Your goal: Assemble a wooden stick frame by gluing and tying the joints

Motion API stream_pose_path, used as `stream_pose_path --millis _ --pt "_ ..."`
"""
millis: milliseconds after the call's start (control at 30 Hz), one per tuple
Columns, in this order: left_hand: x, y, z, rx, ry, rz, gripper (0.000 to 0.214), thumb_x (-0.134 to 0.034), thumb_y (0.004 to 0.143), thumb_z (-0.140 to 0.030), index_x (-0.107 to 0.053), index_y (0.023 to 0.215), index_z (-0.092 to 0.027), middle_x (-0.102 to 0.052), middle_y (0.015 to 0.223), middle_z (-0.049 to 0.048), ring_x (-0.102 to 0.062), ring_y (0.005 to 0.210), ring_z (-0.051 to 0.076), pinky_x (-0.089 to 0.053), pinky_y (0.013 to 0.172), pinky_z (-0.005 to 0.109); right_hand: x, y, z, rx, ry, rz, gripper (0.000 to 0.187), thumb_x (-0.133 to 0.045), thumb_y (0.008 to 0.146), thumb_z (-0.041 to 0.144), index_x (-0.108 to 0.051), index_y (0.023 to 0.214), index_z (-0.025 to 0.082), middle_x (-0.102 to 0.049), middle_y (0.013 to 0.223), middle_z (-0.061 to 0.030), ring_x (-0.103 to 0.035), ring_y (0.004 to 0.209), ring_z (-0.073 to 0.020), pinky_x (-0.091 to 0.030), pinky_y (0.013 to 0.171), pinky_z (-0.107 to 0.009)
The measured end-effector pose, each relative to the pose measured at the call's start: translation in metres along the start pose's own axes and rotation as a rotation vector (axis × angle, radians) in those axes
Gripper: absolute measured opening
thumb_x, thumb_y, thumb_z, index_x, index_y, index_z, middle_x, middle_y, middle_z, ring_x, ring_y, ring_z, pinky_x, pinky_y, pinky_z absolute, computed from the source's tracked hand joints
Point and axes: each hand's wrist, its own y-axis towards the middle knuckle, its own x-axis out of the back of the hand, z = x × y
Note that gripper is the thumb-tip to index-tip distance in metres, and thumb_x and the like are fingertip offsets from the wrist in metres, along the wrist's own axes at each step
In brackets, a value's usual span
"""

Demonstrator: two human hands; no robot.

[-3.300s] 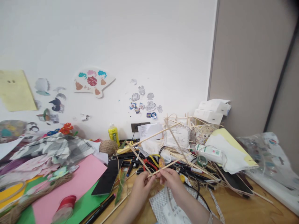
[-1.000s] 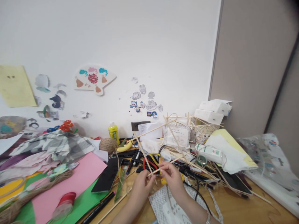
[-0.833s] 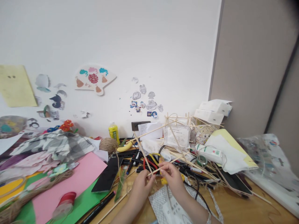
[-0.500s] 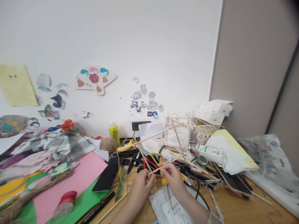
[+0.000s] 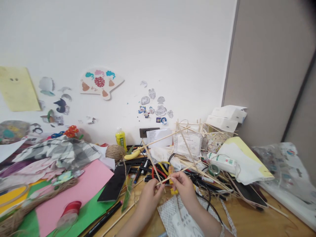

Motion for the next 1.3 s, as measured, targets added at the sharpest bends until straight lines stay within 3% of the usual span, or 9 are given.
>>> stream_pose_path --millis 567,833,1000,1300 --pt "0.001 0.001 0.000 0.000 -0.047 -0.026 0.023 -0.046 0.079 -0.035 -0.054 0.064 -0.019 -0.054 0.062 0.0004 -0.050 0.061 0.016 -0.037 0.058 0.025 0.000 0.000 0.010 0.001 -0.008 0.093 0.032 -0.064 0.072 0.048 -0.061 0.069 0.017 -0.067 0.078 -0.0058 -0.048 0.045 -0.0098 -0.041 0.043 -0.024" --pt "0.005 0.001 -0.005 -0.009 -0.078 -0.029 0.025 -0.045 0.080 -0.037 -0.057 0.068 -0.018 -0.057 0.063 0.0015 -0.050 0.061 0.017 -0.038 0.059 0.026 0.002 -0.002 0.012 0.069 -0.148 0.080 0.018 -0.068 0.066 0.023 -0.068 0.084 0.022 -0.066 0.075 -0.0022 -0.057 0.063 -0.0174 -0.047 0.058 -0.028" --pt "0.005 -0.001 -0.007 -0.012 -0.075 -0.009 0.024 -0.043 0.080 -0.035 -0.055 0.067 -0.018 -0.054 0.063 0.0007 -0.048 0.061 0.016 -0.036 0.058 0.026 0.004 -0.002 0.010 0.103 -0.195 0.050 0.020 -0.064 0.070 0.025 -0.066 0.090 0.022 -0.066 0.078 -0.0038 -0.059 0.066 -0.0193 -0.049 0.061 -0.029" --pt "0.003 0.001 -0.005 0.000 -0.069 0.014 0.020 -0.043 0.077 -0.032 -0.049 0.063 -0.019 -0.047 0.060 -0.0010 -0.046 0.060 0.016 -0.035 0.058 0.026 0.007 -0.001 0.012 0.152 -0.236 0.084 0.008 -0.061 0.074 0.026 -0.067 0.077 0.021 -0.066 0.079 -0.0042 -0.060 0.072 -0.0203 -0.047 0.064 -0.029"
